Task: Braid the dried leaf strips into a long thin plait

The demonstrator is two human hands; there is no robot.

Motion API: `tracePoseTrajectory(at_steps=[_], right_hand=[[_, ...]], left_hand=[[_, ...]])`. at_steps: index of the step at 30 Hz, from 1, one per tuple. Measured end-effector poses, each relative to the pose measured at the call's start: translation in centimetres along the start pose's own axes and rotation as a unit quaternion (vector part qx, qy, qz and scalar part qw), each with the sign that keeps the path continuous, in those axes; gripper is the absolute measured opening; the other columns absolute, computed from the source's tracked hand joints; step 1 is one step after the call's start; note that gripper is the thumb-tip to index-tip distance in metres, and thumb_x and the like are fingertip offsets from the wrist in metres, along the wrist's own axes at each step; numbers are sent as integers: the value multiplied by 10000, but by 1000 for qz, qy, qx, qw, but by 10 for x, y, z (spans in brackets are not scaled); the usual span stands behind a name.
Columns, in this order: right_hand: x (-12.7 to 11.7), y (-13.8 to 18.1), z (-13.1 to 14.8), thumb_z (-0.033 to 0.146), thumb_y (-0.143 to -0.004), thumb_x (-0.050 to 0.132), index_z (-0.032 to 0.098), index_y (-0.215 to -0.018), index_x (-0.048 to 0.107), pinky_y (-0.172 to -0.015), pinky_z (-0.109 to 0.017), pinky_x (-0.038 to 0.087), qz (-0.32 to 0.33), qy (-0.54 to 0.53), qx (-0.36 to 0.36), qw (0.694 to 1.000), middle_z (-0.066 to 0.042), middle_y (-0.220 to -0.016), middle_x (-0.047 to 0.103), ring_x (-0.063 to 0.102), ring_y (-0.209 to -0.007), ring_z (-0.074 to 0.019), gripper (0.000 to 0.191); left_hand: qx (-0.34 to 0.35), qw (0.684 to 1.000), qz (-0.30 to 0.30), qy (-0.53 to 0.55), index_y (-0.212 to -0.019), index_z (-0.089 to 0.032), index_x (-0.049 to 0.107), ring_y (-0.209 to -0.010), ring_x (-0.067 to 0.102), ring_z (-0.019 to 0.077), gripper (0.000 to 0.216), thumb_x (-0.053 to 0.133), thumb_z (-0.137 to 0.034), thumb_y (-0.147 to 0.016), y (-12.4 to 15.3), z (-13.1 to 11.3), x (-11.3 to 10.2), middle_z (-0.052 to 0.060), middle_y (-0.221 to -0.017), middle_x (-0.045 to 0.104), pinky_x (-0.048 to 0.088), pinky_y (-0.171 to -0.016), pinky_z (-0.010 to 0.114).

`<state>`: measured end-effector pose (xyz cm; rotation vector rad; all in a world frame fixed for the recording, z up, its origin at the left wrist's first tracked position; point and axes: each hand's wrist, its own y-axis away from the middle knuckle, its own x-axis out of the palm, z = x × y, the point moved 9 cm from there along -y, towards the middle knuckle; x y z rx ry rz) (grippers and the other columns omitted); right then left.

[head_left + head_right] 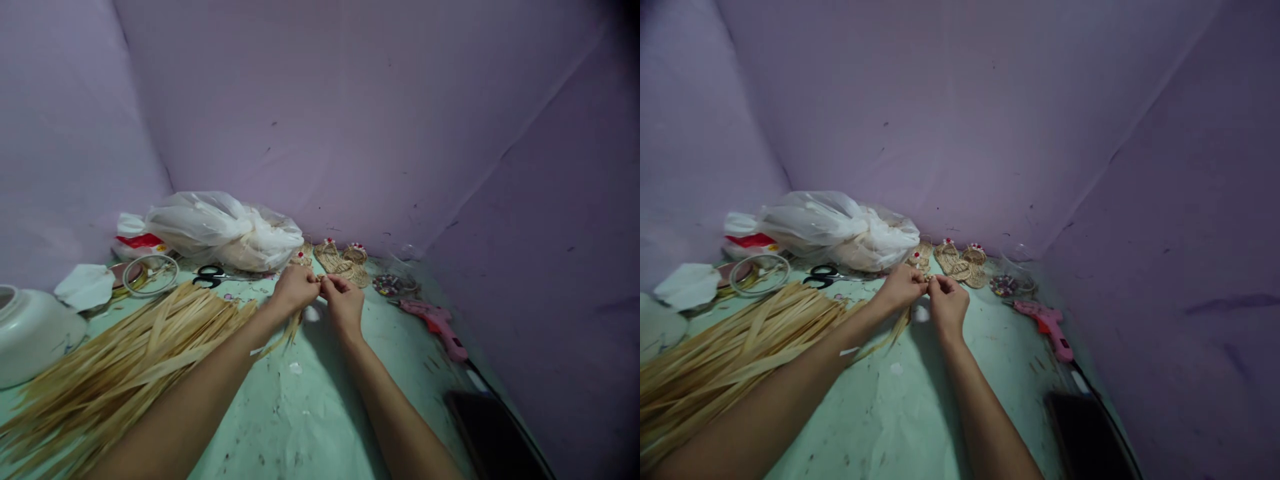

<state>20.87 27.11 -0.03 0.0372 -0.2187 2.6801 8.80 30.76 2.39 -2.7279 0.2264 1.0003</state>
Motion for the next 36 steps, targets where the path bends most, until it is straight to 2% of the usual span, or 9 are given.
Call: tracePoseTrajectory(at_steps=[4,7,11,14,18,24,28,31,36], right_hand=[[-5,2,12,224,-593,604,131,-842,621,-616,-254,456,-28,-8,-20,999,-9,-663,640,574,-610,-127,266],[0,1,3,202,-546,631,125,-801,624,-598,-236,455,-4,-82,55,995,9,-623,622,554,-568,-102,266],[13,2,-7,174,-487,654,122,-653,610,-541,-200,443,42,-185,146,971,30,-555,586,515,-495,-66,180],[15,2,-5,167,-485,651,129,-614,591,-482,-176,415,65,-197,153,966,50,-495,539,472,-443,-50,147],[20,4,-5,140,-491,628,162,-606,553,-471,-170,401,112,-215,167,956,51,-535,536,479,-479,-60,139],[22,6,-7,160,-507,626,179,-567,537,-576,-218,432,154,-199,163,954,41,-584,552,514,-571,-96,109],[28,8,-7,210,-502,693,177,-583,566,-635,-238,442,203,-206,172,942,39,-614,577,528,-583,-92,154],[27,8,-10,214,-478,734,180,-621,593,-622,-241,459,189,-208,193,940,32,-664,605,541,-595,-91,204],[18,-1,-7,177,-428,743,166,-617,620,-659,-270,473,122,-205,148,960,17,-635,621,559,-591,-103,225]], left_hand=[[-18,997,-67,36,-704,-172,617,-466,400,91,158,527,-214,-581,7,-2,-4,-38,-485,490,247,-446,202],[-35,995,-80,53,-702,-186,617,-459,409,94,148,528,-203,-586,11,-2,-7,-42,-471,484,271,-454,205],[-41,993,-105,41,-694,-188,625,-534,478,114,135,541,-211,-591,14,-3,-14,-15,-563,568,336,-509,217],[-7,991,-128,28,-703,-187,636,-593,513,123,142,534,-223,-611,16,-10,-17,0,-635,612,369,-554,225],[7,989,-135,56,-687,-171,641,-600,525,124,149,521,-234,-625,17,-8,-14,5,-633,620,384,-557,225],[-1,983,-125,135,-612,-151,614,-574,518,118,110,514,-194,-598,13,0,-10,1,-592,600,385,-543,219],[13,980,-139,139,-661,-152,593,-531,486,98,110,507,-177,-597,12,-1,-16,-18,-568,567,362,-506,203],[53,980,-168,91,-691,-163,589,-533,474,92,114,499,-188,-625,14,-5,-24,-21,-593,569,359,-518,202],[110,982,-145,44,-723,-168,626,-604,527,110,163,472,-199,-682,17,-15,-21,9,-682,634,391,-592,219]])
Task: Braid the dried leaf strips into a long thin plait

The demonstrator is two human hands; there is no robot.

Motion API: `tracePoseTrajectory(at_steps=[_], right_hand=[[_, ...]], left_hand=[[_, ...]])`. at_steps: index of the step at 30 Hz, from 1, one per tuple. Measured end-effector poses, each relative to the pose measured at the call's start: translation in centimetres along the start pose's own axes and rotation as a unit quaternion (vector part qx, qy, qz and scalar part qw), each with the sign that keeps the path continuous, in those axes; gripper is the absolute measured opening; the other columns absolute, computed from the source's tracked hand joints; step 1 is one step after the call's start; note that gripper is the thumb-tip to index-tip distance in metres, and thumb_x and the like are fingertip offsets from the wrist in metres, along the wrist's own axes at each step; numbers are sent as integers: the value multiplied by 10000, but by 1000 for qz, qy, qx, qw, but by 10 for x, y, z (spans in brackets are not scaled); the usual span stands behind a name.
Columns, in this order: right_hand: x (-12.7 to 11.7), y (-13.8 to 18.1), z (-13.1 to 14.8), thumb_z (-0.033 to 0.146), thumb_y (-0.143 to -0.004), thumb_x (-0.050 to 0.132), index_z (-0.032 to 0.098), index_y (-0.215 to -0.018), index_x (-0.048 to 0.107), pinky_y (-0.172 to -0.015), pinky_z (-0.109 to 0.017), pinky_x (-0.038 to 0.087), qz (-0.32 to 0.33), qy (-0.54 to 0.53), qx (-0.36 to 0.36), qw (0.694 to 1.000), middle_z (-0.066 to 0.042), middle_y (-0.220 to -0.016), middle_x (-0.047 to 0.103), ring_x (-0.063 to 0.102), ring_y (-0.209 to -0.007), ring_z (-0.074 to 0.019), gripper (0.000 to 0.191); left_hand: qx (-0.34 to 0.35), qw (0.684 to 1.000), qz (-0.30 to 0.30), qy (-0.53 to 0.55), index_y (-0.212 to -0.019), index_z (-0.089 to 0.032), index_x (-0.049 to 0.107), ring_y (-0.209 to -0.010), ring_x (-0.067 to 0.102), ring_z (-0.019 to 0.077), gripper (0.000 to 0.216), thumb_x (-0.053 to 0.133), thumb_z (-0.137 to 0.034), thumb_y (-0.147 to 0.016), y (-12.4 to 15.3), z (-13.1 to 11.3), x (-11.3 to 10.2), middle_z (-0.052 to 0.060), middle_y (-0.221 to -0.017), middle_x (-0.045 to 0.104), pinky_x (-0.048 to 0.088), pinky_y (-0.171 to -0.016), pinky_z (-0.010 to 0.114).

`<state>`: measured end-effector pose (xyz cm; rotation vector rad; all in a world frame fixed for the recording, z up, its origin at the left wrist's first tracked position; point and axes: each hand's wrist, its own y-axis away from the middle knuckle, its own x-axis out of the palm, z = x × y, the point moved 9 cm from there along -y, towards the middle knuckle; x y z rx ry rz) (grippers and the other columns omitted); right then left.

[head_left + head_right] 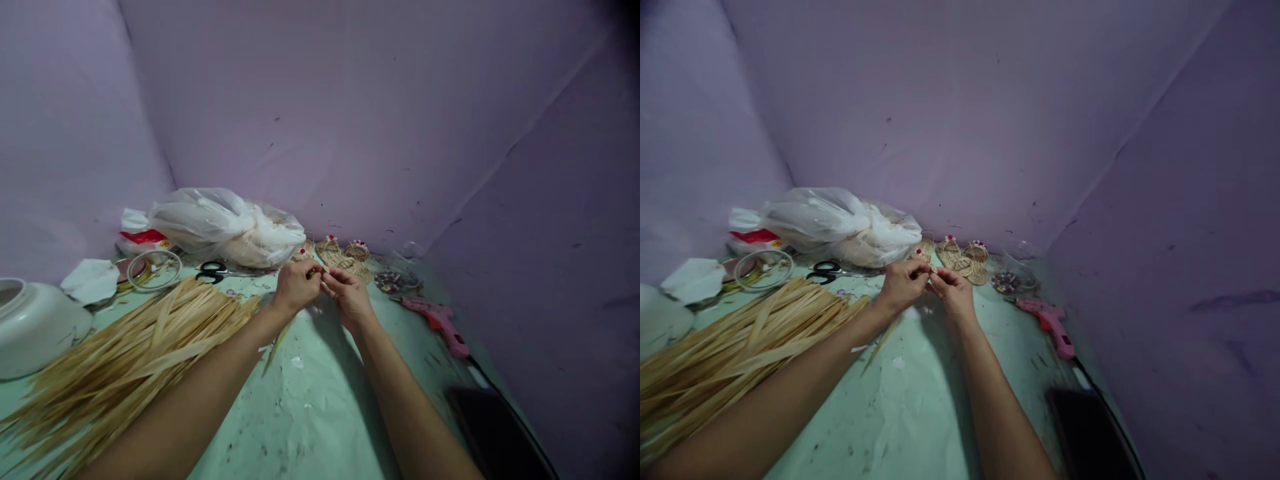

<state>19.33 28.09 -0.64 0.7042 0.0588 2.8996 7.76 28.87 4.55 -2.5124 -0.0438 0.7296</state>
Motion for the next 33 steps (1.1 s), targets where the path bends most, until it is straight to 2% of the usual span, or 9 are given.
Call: tracePoseTrajectory(at_steps=[4,8,17,23,26,28,31,33], right_hand=[[-8,-2,10,172,-478,705,154,-668,625,-661,-286,454,-36,76,-71,994,10,-635,616,551,-588,-111,207],[-12,1,24,139,-504,668,160,-670,568,-624,-248,430,-61,124,-155,978,42,-627,561,514,-583,-89,195],[-5,1,29,145,-516,673,194,-790,446,-637,-257,444,-11,128,-150,980,47,-629,591,556,-596,-104,359],[5,9,41,152,-570,627,213,-799,390,-592,-246,438,2,252,-201,946,35,-648,601,572,-588,-117,335],[9,12,42,140,-566,607,219,-746,354,-578,-235,436,-4,252,-227,941,57,-629,573,542,-545,-95,321],[6,9,37,130,-547,604,217,-729,355,-574,-228,441,-23,210,-212,954,71,-612,553,525,-537,-84,320],[-11,2,22,129,-516,591,213,-689,358,-543,-242,468,-80,97,-133,983,88,-571,517,512,-507,-80,302],[-18,-1,12,123,-500,578,204,-653,377,-523,-258,488,-94,35,-83,992,87,-544,505,512,-484,-82,266]], left_hand=[[8,1000,24,-10,-776,-167,646,-631,544,123,197,472,-202,-690,1,-5,4,22,-714,654,398,-610,227],[10,998,42,-36,-742,-166,652,-631,546,130,188,479,-231,-702,0,-7,6,25,-689,650,395,-610,233],[40,988,80,-128,-785,-190,644,-649,549,147,194,487,-284,-720,0,-13,1,32,-701,644,377,-612,250],[32,989,71,-127,-733,-176,635,-613,524,144,172,497,-268,-685,0,-13,-3,35,-667,628,362,-583,248],[3,994,49,-102,-639,-164,615,-583,494,127,146,480,-219,-654,0,-11,-3,20,-599,593,352,-574,234],[-22,996,35,-73,-576,-156,583,-549,459,112,133,476,-213,-631,0,-7,-3,1,-537,540,339,-548,225],[-49,999,20,11,-517,-151,518,-492,387,86,136,464,-220,-621,1,-3,-1,-31,-469,431,309,-494,206],[-49,996,32,72,-519,-149,498,-472,360,76,135,453,-219,-625,1,-2,4,-40,-463,399,293,-467,199]])
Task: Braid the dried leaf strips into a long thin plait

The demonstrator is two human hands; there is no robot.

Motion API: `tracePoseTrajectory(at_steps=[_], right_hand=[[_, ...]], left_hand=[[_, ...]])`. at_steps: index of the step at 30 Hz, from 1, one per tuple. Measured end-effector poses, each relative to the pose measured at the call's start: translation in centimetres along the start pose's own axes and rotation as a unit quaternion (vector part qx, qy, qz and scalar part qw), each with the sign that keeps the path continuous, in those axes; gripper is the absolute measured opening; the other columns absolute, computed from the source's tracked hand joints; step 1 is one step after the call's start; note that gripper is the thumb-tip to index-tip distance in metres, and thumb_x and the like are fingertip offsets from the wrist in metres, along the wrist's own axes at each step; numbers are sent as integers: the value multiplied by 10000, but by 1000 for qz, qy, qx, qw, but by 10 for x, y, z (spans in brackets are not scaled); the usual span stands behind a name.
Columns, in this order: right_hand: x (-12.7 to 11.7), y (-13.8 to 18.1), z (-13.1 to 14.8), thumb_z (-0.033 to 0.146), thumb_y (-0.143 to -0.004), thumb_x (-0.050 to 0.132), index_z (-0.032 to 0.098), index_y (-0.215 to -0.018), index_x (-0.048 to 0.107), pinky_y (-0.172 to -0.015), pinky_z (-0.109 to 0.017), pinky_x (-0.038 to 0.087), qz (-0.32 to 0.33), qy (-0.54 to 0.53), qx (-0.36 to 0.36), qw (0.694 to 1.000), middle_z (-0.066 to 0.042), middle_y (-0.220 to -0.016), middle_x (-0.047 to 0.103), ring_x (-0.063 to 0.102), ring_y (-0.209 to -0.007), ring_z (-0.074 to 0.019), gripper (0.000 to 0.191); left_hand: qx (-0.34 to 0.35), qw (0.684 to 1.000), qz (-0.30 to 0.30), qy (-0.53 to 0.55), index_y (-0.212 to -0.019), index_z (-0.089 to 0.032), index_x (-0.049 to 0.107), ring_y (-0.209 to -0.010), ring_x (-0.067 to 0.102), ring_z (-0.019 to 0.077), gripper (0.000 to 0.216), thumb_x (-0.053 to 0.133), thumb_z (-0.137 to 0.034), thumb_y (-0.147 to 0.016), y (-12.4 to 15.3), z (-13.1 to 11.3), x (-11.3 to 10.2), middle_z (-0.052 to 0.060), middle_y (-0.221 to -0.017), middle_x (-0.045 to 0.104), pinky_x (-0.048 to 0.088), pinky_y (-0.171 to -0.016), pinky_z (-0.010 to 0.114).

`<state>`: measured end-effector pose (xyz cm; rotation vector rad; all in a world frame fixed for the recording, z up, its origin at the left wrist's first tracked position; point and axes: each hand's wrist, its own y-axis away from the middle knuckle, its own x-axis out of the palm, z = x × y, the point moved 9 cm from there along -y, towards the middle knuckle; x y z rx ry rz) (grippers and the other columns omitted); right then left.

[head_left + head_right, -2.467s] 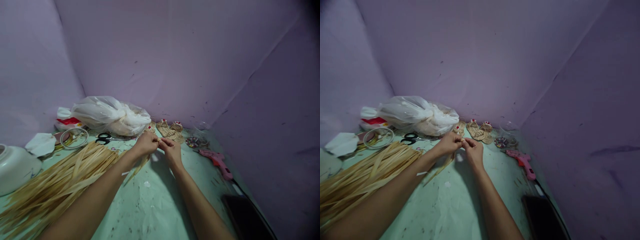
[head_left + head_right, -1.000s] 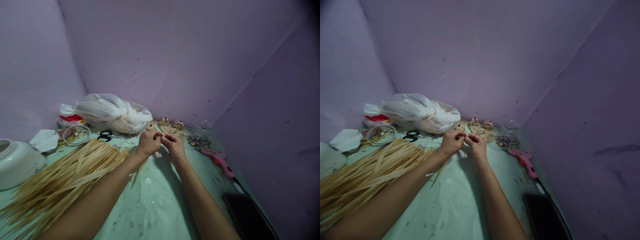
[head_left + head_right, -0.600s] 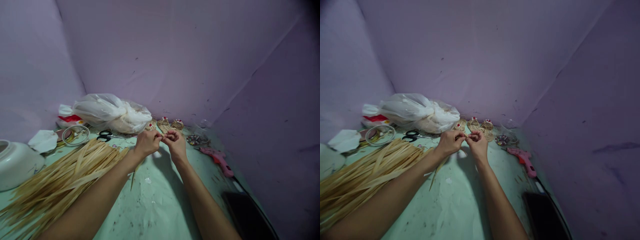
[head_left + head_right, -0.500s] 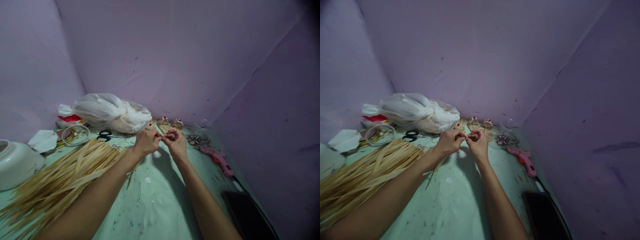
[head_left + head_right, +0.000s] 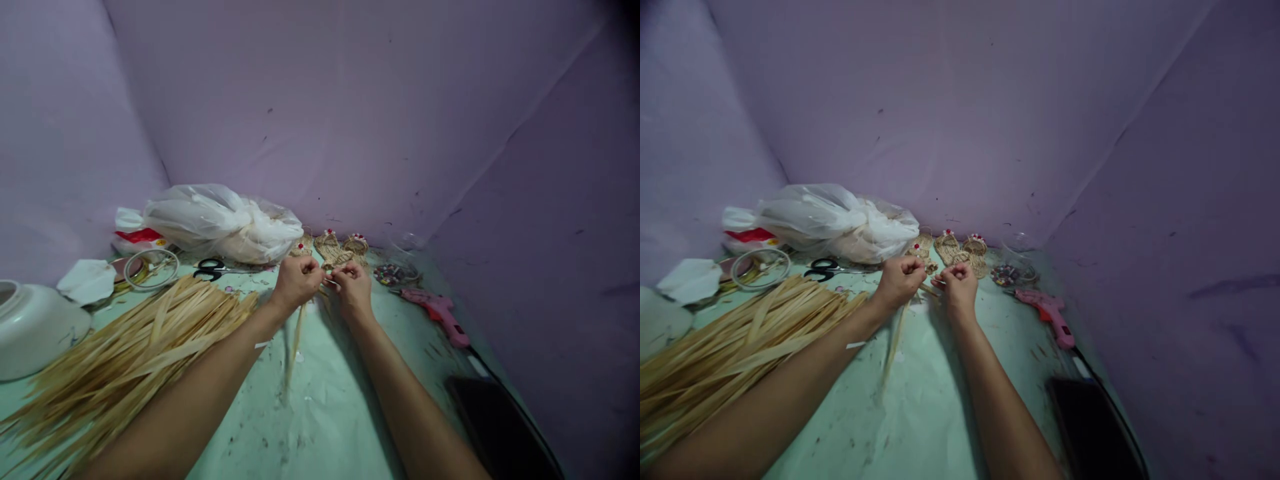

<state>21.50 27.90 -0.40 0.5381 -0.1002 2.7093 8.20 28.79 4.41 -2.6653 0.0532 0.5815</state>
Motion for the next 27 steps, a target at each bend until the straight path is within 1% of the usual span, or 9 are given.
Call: tracePoseTrajectory(at_steps=[3,7,11,14,16,19,22,24,27], right_hand=[[1,-1,-6,93,-484,574,181,-634,464,-519,-256,504,17,-26,36,999,53,-560,546,538,-511,-92,205],[3,2,-19,116,-488,628,161,-681,548,-493,-247,505,31,-32,103,994,8,-608,596,574,-537,-114,214],[12,6,-28,169,-490,684,164,-686,568,-525,-247,510,84,-50,152,984,8,-595,599,579,-532,-111,228],[11,4,-24,177,-485,692,166,-639,574,-554,-248,503,97,-36,132,986,18,-587,587,560,-523,-97,194],[2,0,-18,170,-485,677,165,-622,578,-555,-254,491,64,7,97,993,22,-586,578,543,-518,-95,169],[-13,-6,0,156,-509,632,150,-616,597,-568,-245,461,-3,112,2,994,27,-565,561,511,-516,-88,113],[-9,-7,13,161,-532,611,133,-634,616,-591,-234,443,7,169,-64,984,27,-567,567,506,-535,-87,106],[-2,-6,14,178,-529,633,134,-656,611,-615,-243,451,40,144,-64,987,26,-586,582,525,-552,-92,136],[4,-2,6,195,-495,683,146,-717,597,-635,-269,470,51,62,-9,997,27,-595,600,555,-551,-101,244]], left_hand=[[0,999,29,46,-558,-140,512,-485,385,74,131,446,-219,-640,-1,5,8,-35,-496,438,310,-475,194],[-8,999,22,50,-577,-140,514,-502,411,75,115,447,-211,-639,-2,12,9,-34,-515,463,332,-493,190],[-10,997,39,63,-567,-141,507,-497,409,80,110,455,-209,-638,-2,16,12,-35,-501,458,333,-491,197],[-12,995,71,71,-589,-139,517,-523,437,90,136,459,-239,-661,-3,17,18,-24,-532,488,360,-523,208],[-8,996,86,34,-640,-140,539,-589,484,109,158,483,-284,-673,-3,17,20,-7,-603,541,385,-579,225],[-15,996,53,-73,-828,-158,578,-753,541,163,297,548,-398,-656,-3,15,12,33,-804,614,401,-678,272],[5,993,42,-106,-893,-180,605,-794,555,171,314,552,-391,-667,-3,7,9,38,-877,634,403,-695,272],[20,996,56,-68,-802,-168,634,-727,559,143,209,516,-306,-699,-4,3,12,23,-788,644,404,-664,243],[6,999,44,0,-727,-136,643,-632,542,118,180,492,-228,-696,-7,7,9,14,-674,632,402,-601,217]])
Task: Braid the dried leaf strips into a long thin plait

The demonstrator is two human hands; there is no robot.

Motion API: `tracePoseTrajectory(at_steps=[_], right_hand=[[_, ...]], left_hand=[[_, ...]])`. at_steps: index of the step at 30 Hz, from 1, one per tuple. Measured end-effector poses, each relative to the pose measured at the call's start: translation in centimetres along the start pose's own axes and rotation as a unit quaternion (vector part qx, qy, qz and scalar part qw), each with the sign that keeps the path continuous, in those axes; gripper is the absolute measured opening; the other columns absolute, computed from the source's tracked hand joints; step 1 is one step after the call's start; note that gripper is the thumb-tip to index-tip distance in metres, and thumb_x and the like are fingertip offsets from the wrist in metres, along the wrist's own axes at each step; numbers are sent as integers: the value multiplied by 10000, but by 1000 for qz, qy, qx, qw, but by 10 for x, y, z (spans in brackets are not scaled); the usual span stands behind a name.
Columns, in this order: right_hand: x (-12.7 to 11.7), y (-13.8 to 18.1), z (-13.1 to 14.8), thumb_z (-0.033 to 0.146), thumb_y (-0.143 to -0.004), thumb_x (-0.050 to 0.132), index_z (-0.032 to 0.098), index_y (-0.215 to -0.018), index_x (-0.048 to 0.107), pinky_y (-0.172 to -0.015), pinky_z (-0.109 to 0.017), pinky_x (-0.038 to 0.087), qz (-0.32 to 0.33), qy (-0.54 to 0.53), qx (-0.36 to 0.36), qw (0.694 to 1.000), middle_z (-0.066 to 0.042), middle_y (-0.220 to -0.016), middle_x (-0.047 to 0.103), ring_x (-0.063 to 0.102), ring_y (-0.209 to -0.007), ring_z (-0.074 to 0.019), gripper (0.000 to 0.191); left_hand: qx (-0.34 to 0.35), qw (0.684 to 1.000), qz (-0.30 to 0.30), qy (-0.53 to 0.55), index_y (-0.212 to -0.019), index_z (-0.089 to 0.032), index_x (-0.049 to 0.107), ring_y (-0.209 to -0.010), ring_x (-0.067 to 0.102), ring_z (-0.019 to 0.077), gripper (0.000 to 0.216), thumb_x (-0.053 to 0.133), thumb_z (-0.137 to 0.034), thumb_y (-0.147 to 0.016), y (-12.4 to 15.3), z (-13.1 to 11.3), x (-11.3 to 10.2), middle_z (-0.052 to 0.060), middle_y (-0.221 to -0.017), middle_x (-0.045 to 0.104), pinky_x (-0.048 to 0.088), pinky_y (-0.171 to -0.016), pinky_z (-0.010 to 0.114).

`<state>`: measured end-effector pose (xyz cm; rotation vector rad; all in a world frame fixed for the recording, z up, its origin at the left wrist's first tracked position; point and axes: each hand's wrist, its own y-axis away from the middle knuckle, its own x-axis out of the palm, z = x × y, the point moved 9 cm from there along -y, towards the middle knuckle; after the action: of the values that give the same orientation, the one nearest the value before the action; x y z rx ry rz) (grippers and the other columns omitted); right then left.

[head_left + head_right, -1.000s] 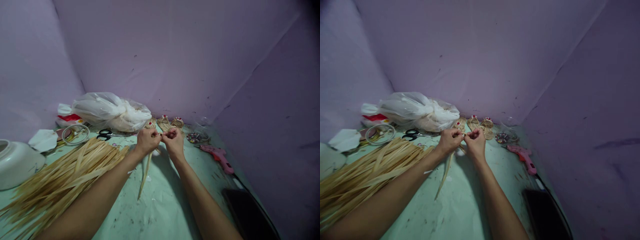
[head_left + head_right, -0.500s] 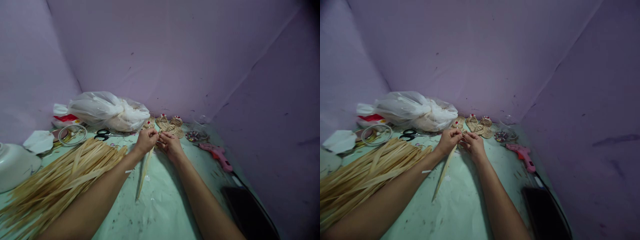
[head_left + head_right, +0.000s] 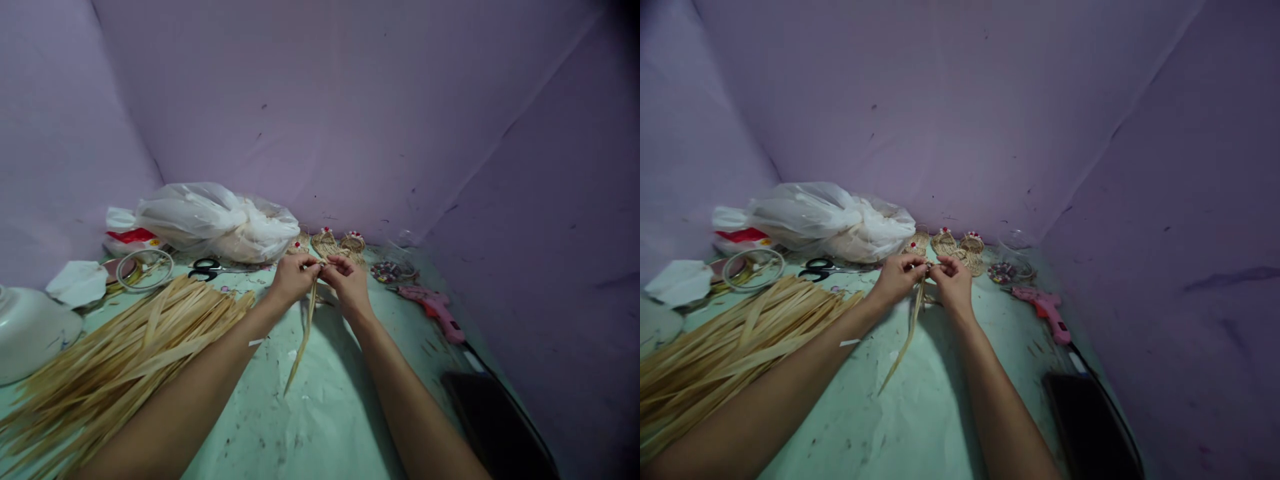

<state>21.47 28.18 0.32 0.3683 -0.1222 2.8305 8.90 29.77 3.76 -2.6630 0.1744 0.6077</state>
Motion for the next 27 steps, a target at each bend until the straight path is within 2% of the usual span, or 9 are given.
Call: tracePoseTrajectory(at_steps=[2,4,10,14,17,19,21,23,27], right_hand=[[4,3,-8,213,-488,696,142,-700,598,-624,-271,473,1,-38,48,998,21,-573,603,558,-526,-101,245],[6,4,-11,235,-509,683,133,-647,608,-611,-262,467,4,-37,65,997,17,-539,594,548,-504,-96,187],[3,3,4,221,-595,598,132,-658,659,-613,-253,438,2,84,-71,994,4,-587,625,557,-571,-121,125],[5,4,9,237,-632,571,134,-693,670,-600,-233,404,37,132,-107,985,6,-615,618,536,-594,-121,155],[5,5,12,241,-628,579,135,-667,670,-567,-221,372,38,163,-122,978,14,-590,593,507,-576,-114,144],[4,4,11,234,-616,591,137,-650,669,-562,-222,364,34,146,-112,982,18,-573,585,496,-563,-111,129],[4,3,5,228,-603,604,144,-655,672,-581,-232,375,32,95,-82,992,13,-590,601,505,-575,-114,120],[5,2,-4,222,-580,626,151,-666,674,-596,-241,386,27,24,-37,999,5,-612,618,515,-580,-112,121],[12,3,-20,215,-541,659,150,-656,663,-520,-218,360,22,-94,49,994,16,-559,594,467,-491,-76,132]], left_hand=[[-9,999,-15,30,-738,-123,647,-621,536,115,184,495,-213,-685,-1,3,-3,14,-670,630,404,-584,211],[-11,999,-19,44,-748,-120,650,-632,537,116,195,484,-203,-689,0,3,-3,14,-678,633,410,-592,210],[13,998,-11,-59,-725,-149,661,-679,527,122,236,432,-205,-721,3,-8,-4,17,-703,630,394,-628,220],[-24,993,43,-111,-651,-156,648,-635,511,123,246,429,-241,-725,2,-5,0,9,-643,606,377,-583,221],[-22,993,15,-115,-713,-161,652,-655,522,127,203,459,-222,-699,1,-7,-6,11,-679,622,387,-606,225],[3,997,-2,-83,-764,-163,652,-685,535,124,204,467,-177,-679,0,-10,-8,12,-729,639,395,-638,223],[15,999,14,-32,-745,-154,649,-665,535,114,195,472,-152,-662,-2,-9,-4,6,-708,635,397,-631,214],[-10,999,37,27,-701,-141,641,-593,512,101,164,488,-155,-643,-5,-1,0,-8,-624,602,392,-584,205],[-65,990,42,115,-660,-130,615,-477,436,71,128,505,-173,-612,-8,15,2,-33,-530,524,358,-492,190]])
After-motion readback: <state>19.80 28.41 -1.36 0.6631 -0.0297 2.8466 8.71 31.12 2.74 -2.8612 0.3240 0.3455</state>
